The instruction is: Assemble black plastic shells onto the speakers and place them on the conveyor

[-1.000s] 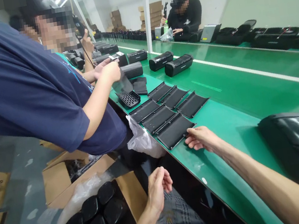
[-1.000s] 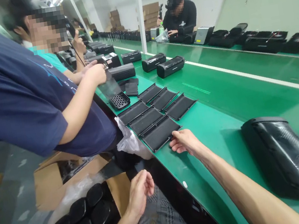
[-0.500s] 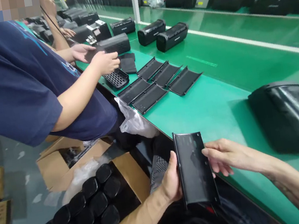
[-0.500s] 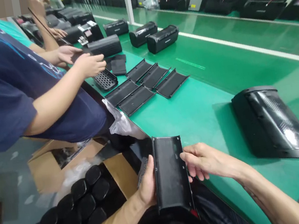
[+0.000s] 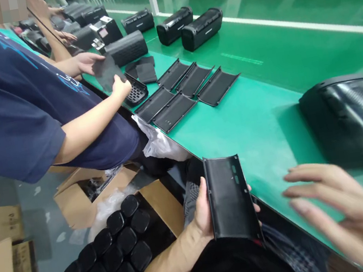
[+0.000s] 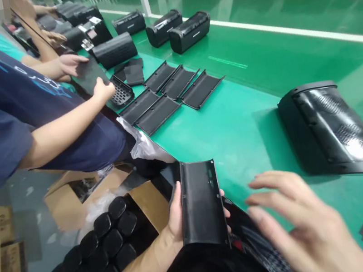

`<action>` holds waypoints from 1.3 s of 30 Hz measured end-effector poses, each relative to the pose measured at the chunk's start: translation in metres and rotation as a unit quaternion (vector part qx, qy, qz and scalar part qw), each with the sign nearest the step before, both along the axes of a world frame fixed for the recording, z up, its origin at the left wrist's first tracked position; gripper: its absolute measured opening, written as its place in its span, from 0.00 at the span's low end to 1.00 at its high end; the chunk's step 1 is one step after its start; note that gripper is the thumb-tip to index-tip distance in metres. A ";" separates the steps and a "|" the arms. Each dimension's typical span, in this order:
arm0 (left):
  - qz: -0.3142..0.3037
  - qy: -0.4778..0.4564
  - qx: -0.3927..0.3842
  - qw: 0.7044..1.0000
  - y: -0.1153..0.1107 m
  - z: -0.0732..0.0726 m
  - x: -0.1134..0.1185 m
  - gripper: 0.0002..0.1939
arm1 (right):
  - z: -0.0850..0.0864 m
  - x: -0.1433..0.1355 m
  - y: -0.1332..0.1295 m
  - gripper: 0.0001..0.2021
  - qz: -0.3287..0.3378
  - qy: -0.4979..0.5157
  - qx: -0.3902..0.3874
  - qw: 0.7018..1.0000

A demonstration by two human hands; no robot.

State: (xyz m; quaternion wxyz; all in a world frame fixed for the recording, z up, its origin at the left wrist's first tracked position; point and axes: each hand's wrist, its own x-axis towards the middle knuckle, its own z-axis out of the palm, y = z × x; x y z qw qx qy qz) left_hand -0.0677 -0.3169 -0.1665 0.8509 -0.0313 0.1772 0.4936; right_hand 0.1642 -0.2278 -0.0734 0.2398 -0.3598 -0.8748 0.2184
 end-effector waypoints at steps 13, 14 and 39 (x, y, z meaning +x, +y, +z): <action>0.017 0.098 -0.006 0.995 -0.002 -0.003 0.003 0.51 | -0.020 -0.056 -0.046 0.15 0.170 -0.001 0.017 0.985; 0.017 0.102 -0.009 0.995 -0.002 -0.004 0.004 0.51 | -0.022 -0.057 -0.046 0.16 0.171 -0.002 0.012 0.985; 0.013 0.067 -0.026 0.997 -0.002 -0.009 0.004 0.51 | -0.030 -0.062 -0.044 0.14 0.151 0.011 0.030 0.988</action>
